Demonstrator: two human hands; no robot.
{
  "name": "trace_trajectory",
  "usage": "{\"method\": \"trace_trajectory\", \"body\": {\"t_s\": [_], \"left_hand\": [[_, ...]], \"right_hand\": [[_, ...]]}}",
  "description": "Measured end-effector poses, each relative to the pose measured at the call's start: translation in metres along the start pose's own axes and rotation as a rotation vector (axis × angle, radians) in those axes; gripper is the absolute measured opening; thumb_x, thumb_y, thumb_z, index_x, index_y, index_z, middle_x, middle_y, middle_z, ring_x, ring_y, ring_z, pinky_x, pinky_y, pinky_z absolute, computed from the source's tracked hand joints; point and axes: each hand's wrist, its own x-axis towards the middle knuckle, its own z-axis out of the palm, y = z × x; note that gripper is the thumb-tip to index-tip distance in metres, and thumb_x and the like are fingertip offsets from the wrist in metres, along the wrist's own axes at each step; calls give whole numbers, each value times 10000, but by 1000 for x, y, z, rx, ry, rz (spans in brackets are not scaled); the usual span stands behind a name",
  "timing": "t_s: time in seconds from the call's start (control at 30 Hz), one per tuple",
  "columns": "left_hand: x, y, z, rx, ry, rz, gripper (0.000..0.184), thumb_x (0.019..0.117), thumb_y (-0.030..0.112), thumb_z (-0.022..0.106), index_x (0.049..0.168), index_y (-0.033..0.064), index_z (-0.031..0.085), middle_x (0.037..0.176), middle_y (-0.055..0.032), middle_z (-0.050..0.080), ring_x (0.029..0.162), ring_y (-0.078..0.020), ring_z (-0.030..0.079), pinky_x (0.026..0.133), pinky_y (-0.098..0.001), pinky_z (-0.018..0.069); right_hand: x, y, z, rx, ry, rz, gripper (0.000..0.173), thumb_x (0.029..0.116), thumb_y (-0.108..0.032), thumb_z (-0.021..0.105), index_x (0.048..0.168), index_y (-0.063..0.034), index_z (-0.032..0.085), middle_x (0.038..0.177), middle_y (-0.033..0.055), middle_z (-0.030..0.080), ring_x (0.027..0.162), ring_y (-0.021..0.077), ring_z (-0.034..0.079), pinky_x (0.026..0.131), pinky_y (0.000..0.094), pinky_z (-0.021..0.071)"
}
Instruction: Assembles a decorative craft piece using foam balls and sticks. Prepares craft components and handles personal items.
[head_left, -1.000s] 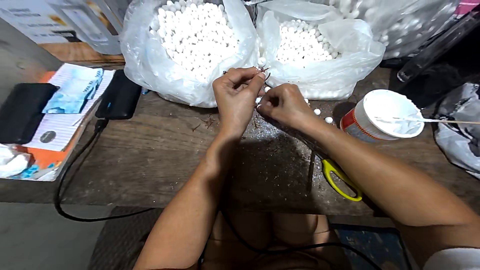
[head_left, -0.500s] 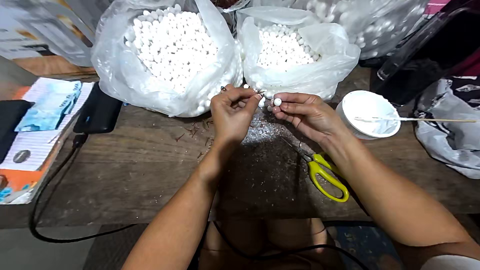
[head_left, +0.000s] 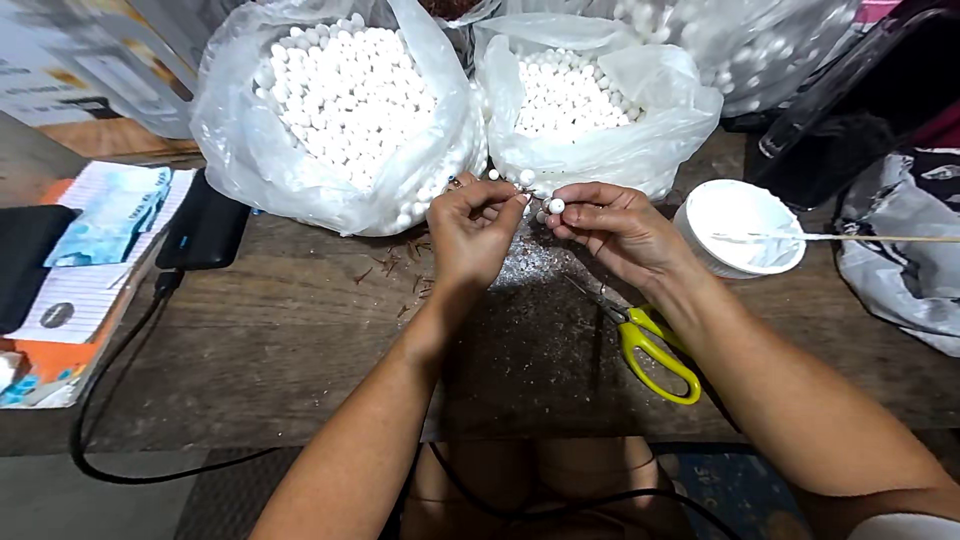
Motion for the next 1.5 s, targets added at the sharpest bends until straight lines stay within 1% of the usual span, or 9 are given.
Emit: {"method": "trace_trajectory", "body": {"t_s": [0.17, 0.27, 0.4, 0.53, 0.63, 0.8, 1.0, 1.1, 1.5], "left_hand": [[-1, 0, 1, 7, 7, 11, 40, 845, -74, 696, 850, -39, 714, 771, 13, 598, 649, 38, 577, 620, -112, 522], [-1, 0, 1, 0, 10, 12, 41, 846, -75, 697, 851, -39, 715, 767, 20, 598, 647, 42, 576, 620, -111, 523], [-1, 1, 1, -8, 10, 2, 52, 843, -83, 694, 854, -37, 714, 770, 26, 596, 648, 42, 572, 620, -111, 520], [-1, 1, 1, -4, 3, 9, 46, 851, -72, 691, 857, -34, 716, 767, 25, 618, 660, 42, 578, 628, -115, 517], [-2, 2, 2, -6, 0, 8, 49, 844, -75, 691, 852, -34, 717, 763, 27, 625, 657, 46, 578, 626, -116, 516], [-3, 2, 2, 6, -9, 16, 43, 844, -62, 698, 840, -23, 716, 760, 28, 621, 651, 49, 568, 619, -112, 506], [-6, 2, 5, 34, -24, 24, 34, 832, -51, 702, 836, -25, 724, 750, 25, 616, 631, 71, 562, 590, -94, 497], [-8, 3, 6, 51, -28, 42, 34, 832, -46, 701, 839, -28, 729, 753, 24, 606, 640, 78, 544, 597, -79, 476], [-9, -2, 6, 67, -52, 90, 37, 839, -43, 695, 835, -35, 731, 741, 1, 578, 624, 51, 545, 580, -87, 477]], "right_hand": [[-1, 1, -1, -47, -6, -35, 251, 898, 143, 549, 941, -35, 721, 822, 32, 747, 717, 84, 719, 721, 225, 619], [-3, 2, -1, -79, -20, -93, 255, 875, 136, 585, 953, -43, 750, 868, 32, 757, 741, 83, 718, 721, 226, 614], [-6, 3, 0, -114, -22, -139, 289, 881, 133, 575, 984, -59, 765, 885, -6, 749, 740, 45, 689, 724, 204, 596], [-7, 0, 4, -113, 26, -94, 298, 871, 149, 555, 1001, -58, 725, 829, -4, 735, 674, 56, 692, 664, 206, 606], [-7, 0, 4, -108, 43, -98, 286, 884, 169, 553, 961, -47, 724, 811, 9, 748, 696, 71, 716, 703, 220, 621], [-2, 3, 1, -107, 64, -161, 269, 890, 152, 546, 994, 0, 742, 834, 26, 761, 736, 87, 729, 741, 239, 625], [-3, 5, 2, -153, 68, -239, 237, 878, 152, 600, 986, -9, 735, 824, 25, 762, 730, 83, 727, 724, 234, 621], [-3, 5, 3, -165, 75, -238, 235, 876, 151, 609, 981, -13, 741, 826, 21, 765, 731, 76, 727, 717, 229, 620], [-4, 5, 4, -184, 77, -244, 227, 872, 151, 618, 974, -7, 745, 817, 17, 759, 732, 78, 725, 728, 236, 623]]}}
